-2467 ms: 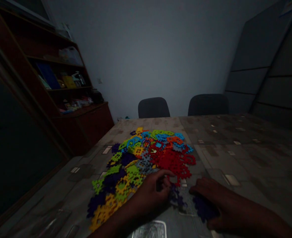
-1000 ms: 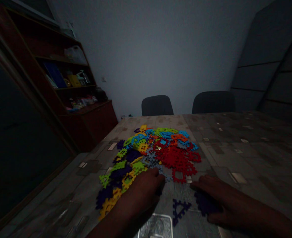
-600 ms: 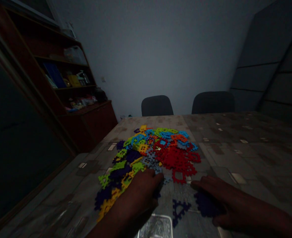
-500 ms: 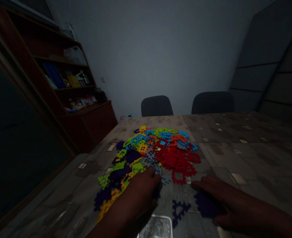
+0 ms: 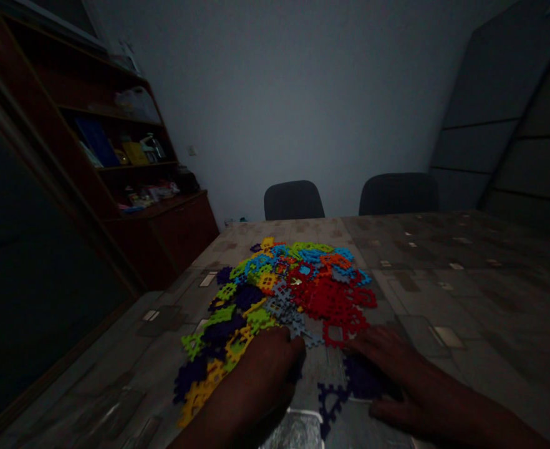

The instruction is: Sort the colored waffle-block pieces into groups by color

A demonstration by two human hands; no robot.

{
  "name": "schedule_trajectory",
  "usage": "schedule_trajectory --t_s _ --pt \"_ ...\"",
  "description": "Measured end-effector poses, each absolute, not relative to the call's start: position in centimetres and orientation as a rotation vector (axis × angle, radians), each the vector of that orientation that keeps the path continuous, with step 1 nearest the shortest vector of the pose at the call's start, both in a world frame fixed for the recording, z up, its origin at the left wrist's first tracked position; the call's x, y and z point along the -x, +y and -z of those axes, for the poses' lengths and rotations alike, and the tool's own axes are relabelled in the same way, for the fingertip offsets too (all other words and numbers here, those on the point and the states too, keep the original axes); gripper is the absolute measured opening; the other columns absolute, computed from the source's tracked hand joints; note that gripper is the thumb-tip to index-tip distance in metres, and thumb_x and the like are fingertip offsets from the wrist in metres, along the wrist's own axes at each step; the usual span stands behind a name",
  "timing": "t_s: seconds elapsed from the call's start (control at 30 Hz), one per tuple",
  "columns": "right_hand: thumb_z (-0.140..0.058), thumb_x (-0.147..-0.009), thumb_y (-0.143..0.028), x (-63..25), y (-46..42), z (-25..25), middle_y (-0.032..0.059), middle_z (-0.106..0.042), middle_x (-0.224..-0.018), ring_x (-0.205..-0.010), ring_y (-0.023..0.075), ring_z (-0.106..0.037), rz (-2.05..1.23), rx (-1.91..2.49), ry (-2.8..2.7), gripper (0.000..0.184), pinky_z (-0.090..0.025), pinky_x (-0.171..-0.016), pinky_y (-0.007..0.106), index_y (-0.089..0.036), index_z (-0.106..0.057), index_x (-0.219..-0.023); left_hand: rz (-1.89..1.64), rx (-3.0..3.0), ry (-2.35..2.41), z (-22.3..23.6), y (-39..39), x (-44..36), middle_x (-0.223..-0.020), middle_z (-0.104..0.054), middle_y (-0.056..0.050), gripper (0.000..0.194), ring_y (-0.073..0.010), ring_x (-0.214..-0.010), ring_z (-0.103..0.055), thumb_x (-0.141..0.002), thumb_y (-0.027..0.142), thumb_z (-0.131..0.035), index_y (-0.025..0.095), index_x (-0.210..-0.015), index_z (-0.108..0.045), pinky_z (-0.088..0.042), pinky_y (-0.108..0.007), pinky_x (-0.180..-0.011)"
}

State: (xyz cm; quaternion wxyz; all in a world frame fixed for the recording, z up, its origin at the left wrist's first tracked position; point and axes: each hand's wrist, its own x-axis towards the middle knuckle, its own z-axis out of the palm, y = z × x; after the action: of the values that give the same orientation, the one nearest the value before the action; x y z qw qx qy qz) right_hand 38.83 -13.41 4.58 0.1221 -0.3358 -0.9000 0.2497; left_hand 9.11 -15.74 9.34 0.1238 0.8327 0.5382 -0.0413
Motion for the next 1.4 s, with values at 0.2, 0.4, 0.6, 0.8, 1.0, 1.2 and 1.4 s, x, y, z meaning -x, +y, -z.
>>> schedule_trajectory --t_s 0.2,0.4,0.6,0.8,1.0,1.2,1.4 --pt "-0.072 -0.087 -0.031 -36.1 -14.4 -5.2 0.0133 -0.060 -0.136 -0.126 0.0347 -0.053 -0.421 0.695 -2.751 0.048 -0.040 -0.109 0.056 -0.025 -0.061 -0.133 0.166 -2.384 1.569 -9.4 -15.6 -8.8 -0.116 -0.067 -0.010 0.048 -0.0298 -0.107 -0.063 -0.069 0.020 -0.072 0.023 -0.116 -0.065 -0.051 -0.036 -0.087" --pt "-0.061 -0.098 -0.018 -33.0 -15.1 -2.1 0.0041 -0.070 -0.100 -0.096 0.0215 -0.061 0.114 0.516 -2.672 0.011 -0.038 -0.108 0.048 -0.022 -0.065 -0.088 0.000 -2.310 1.507 -10.7 -15.9 -8.5 -0.118 -0.064 -0.005 0.044 -0.0267 -0.109 -0.060 -0.071 0.022 -0.073 0.026 -0.114 -0.064 -0.048 -0.034 -0.090" --pt "-0.059 -0.103 -0.025 -32.7 -16.3 -2.2 -0.0005 -0.071 -0.096 -0.097 0.0196 -0.061 0.073 0.430 -2.671 0.020 -0.030 -0.118 0.044 -0.023 -0.063 -0.084 -0.315 -2.268 1.442 -10.9 -15.6 -8.6 -0.119 -0.063 -0.003 0.040 -0.0232 -0.111 -0.057 -0.076 0.020 -0.069 0.027 -0.115 -0.062 -0.044 -0.031 -0.096" --pt "-0.055 -0.089 -0.012 -37.1 -14.0 -8.6 0.0075 -0.071 -0.107 -0.102 0.0247 -0.062 -0.167 0.595 -2.740 0.019 -0.044 -0.104 0.045 -0.023 -0.065 -0.100 -0.538 -2.210 1.350 -9.6 -15.4 -10.8 -0.121 -0.063 -0.002 0.043 -0.0228 -0.113 -0.056 -0.074 0.018 -0.070 0.028 -0.114 -0.062 -0.044 -0.030 -0.101" --pt "-0.059 -0.082 -0.012 -43.0 -11.0 -7.3 0.0079 -0.068 -0.102 -0.096 0.0265 -0.062 -0.422 1.044 -2.721 0.017 -0.047 -0.092 0.045 -0.022 -0.065 -0.094 -0.448 -2.312 1.253 -9.0 -15.3 -14.4 -0.122 -0.062 -0.003 0.046 -0.0245 -0.114 -0.055 -0.076 0.025 -0.075 0.030 -0.121 -0.063 -0.043 -0.034 -0.102" --pt "-0.064 -0.077 -0.012 -43.8 -11.3 -6.8 0.0064 -0.066 -0.105 -0.096 0.0263 -0.061 -0.642 1.145 -2.673 0.026 -0.049 -0.084 0.040 -0.022 -0.063 -0.101 -0.273 -2.436 1.143 -7.5 -14.7 -17.3 -0.128 -0.061 -0.005 0.055 -0.0279 -0.119 -0.053 -0.081 0.038 -0.079 0.030 -0.132 -0.059 -0.041 -0.038 -0.106" --pt "-0.068 -0.074 -0.011 -42.7 -11.5 -6.2 0.0083 -0.063 -0.114 -0.103 0.0283 -0.060 -0.638 1.196 -2.663 0.039 -0.048 -0.089 0.042 -0.023 -0.062 -0.111 -0.252 -2.402 1.230 -4.9 -14.8 -17.6 -0.130 -0.062 -0.008 0.060 -0.0317 -0.120 -0.053 -0.081 0.044 -0.079 0.029 -0.135 -0.057 -0.039 -0.047 -0.108"
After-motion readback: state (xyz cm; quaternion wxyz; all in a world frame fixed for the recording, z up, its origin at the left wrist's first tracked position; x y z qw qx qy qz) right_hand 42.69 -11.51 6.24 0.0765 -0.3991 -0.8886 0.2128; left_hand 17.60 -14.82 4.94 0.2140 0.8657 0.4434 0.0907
